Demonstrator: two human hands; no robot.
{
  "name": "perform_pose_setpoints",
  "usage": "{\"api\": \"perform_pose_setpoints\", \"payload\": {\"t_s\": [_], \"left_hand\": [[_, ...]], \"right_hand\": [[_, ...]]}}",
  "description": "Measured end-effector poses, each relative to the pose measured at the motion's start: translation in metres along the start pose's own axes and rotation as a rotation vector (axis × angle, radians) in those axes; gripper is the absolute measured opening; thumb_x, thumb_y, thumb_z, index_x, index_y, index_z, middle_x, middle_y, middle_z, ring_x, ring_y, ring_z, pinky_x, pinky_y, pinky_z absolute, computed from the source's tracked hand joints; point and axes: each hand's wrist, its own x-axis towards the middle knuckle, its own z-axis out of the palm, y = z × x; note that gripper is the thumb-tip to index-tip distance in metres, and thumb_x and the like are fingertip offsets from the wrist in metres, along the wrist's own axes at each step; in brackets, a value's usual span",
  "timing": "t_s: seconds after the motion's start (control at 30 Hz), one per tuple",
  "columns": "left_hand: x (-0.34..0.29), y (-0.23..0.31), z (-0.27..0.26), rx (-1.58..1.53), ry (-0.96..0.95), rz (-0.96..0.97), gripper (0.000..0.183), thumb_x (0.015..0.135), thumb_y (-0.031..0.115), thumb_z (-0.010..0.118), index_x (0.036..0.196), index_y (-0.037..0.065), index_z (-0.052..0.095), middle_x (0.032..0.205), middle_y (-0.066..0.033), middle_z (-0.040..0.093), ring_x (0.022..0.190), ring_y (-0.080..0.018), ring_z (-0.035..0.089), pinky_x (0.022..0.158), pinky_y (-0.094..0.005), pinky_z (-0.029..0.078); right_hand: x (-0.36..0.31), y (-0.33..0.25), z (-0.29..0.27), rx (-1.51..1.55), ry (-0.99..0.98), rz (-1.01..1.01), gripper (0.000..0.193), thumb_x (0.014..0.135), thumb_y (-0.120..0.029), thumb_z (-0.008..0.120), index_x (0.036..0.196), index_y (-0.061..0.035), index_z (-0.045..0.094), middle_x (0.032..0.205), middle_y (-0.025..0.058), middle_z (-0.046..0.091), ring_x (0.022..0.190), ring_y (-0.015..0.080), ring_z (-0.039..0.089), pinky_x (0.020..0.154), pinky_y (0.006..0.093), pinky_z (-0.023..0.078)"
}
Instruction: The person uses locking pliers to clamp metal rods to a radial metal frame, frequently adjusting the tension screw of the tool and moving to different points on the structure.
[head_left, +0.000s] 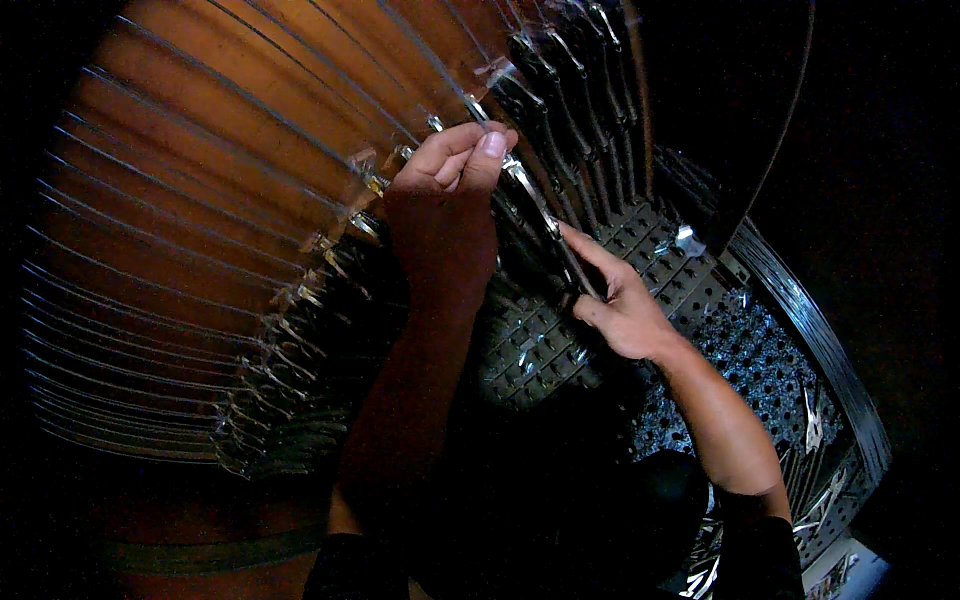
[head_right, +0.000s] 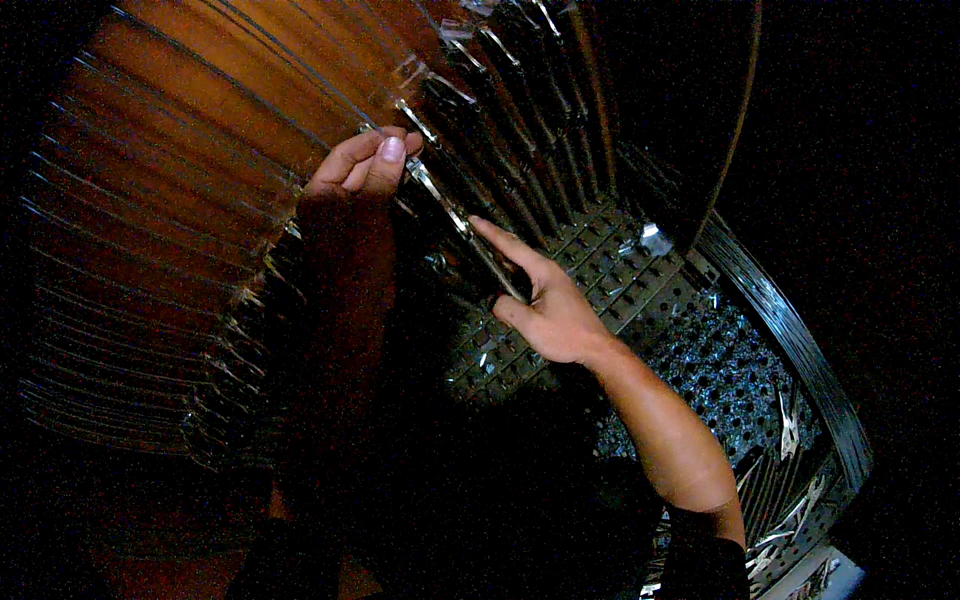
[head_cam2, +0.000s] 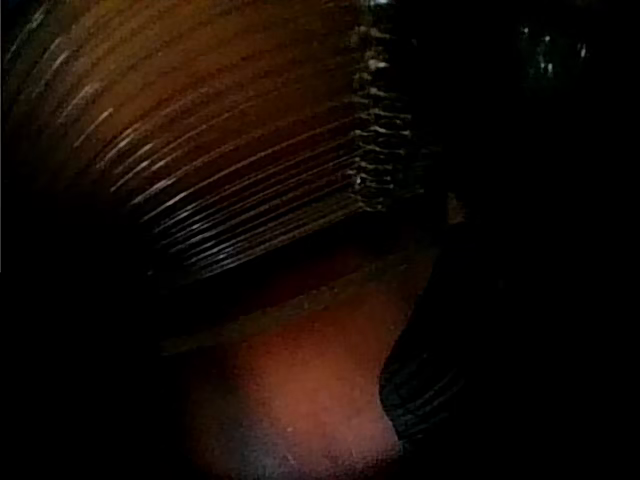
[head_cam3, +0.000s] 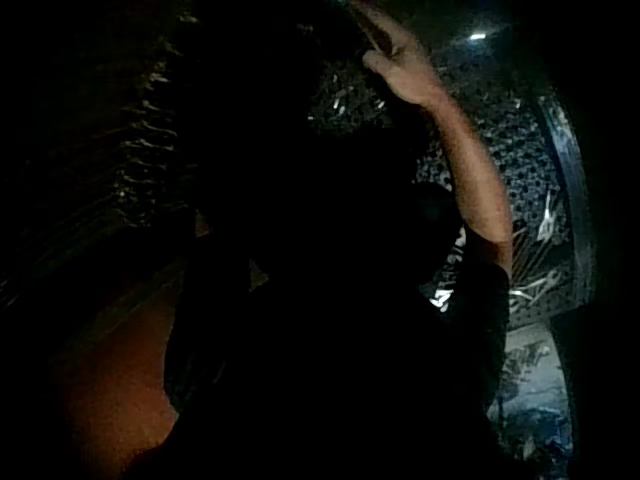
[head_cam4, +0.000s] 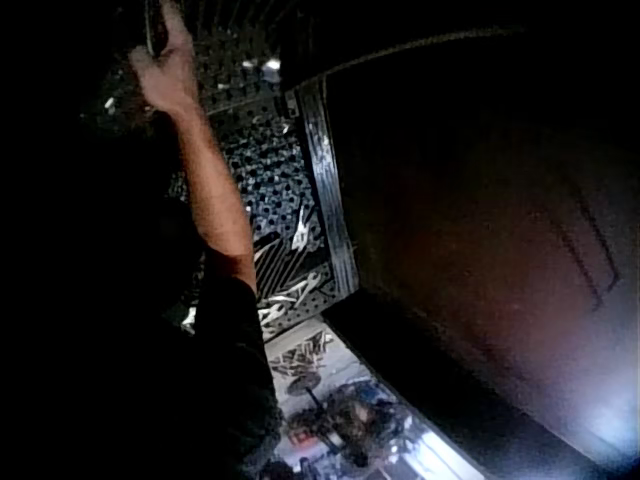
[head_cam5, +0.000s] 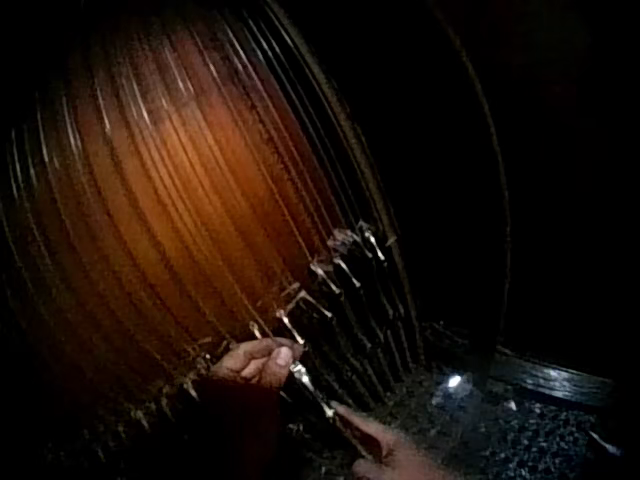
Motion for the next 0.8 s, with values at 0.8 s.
{"api": "perform_pose_setpoints", "payload": {"t_s": [0.8], "left_hand": [[-0.01, 0.005, -0.008, 0.11, -0.055, 0.1, 0.035, 0.095, 0.027, 0.067, 0.106, -0.006, 0.066, 0.095, -0.0151, 0.075, 0.09, -0.018, 0.072, 0.087, -0.0277, 0.053]], "right_hand": [[0.001, 0.0, 0.007, 0.069, 0.111, -0.044, 0.072, 0.074, 0.009, 0.058, 0.144, -0.0086, 0.051, 0.137, 0.0072, 0.056, 0.126, 0.0164, 0.051, 0.111, 0.0308, 0.036]]}}
